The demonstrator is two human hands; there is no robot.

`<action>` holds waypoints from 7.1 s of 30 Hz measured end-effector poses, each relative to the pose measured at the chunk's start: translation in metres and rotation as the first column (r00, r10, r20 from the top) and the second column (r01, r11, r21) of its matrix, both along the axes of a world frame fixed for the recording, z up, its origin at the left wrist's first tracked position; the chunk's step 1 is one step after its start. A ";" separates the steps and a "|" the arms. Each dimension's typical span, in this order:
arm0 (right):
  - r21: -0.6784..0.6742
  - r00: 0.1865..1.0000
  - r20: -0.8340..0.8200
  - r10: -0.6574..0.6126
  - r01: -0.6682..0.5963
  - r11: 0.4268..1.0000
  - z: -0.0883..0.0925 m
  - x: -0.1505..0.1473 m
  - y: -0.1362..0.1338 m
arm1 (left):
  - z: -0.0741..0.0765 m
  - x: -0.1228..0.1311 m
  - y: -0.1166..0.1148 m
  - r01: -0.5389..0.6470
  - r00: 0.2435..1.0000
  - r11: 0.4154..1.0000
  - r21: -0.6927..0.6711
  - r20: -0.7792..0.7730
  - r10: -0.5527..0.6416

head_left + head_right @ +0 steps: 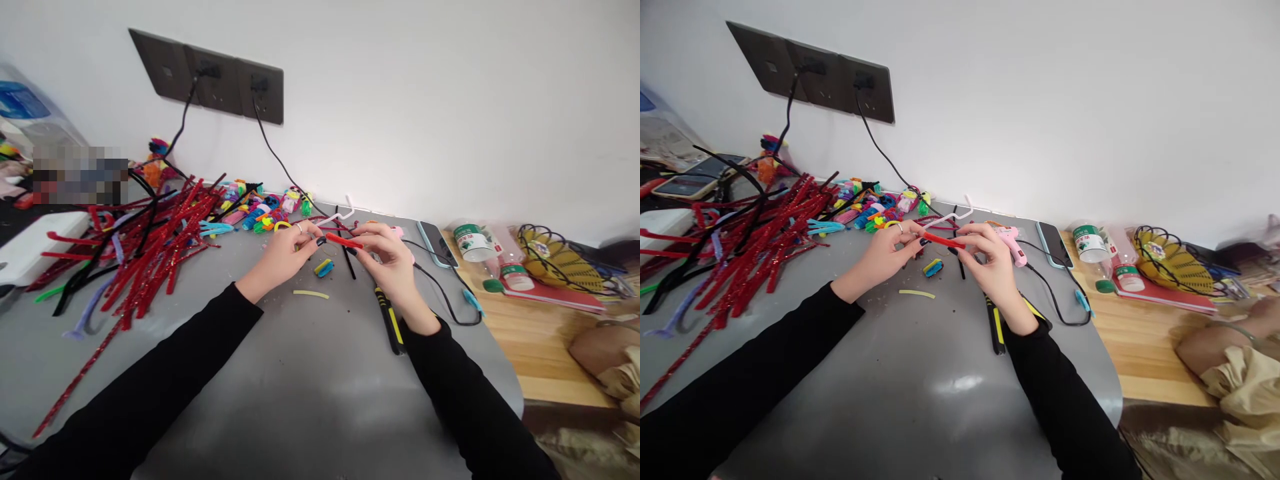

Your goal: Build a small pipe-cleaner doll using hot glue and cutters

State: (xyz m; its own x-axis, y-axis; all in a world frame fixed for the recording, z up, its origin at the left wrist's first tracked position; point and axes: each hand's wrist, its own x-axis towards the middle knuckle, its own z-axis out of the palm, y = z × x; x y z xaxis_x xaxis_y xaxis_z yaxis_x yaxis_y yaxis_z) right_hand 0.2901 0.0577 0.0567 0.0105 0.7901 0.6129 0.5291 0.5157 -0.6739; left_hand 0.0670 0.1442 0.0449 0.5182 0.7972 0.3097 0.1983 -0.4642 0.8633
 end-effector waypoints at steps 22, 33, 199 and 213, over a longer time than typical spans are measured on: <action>0.044 0.974 0.226 0.015 -0.026 0.999 -0.001 0.002 0.002 | -0.004 0.000 -0.004 0.066 0.989 0.885 0.462 0.091 -0.121; -0.013 0.974 0.224 0.043 -0.041 0.999 -0.008 0.004 0.003 | -0.009 0.002 -0.002 0.031 0.989 0.818 0.574 0.103 -0.110; 0.084 0.967 0.251 -0.038 0.017 0.996 -0.005 0.003 0.003 | -0.004 0.002 -0.005 -0.050 0.987 0.881 0.471 0.160 -0.030; -0.054 0.984 0.180 0.013 -0.003 0.999 -0.007 0.002 0.002 | 0.002 0.003 -0.006 -0.039 0.969 0.924 0.380 0.241 -0.058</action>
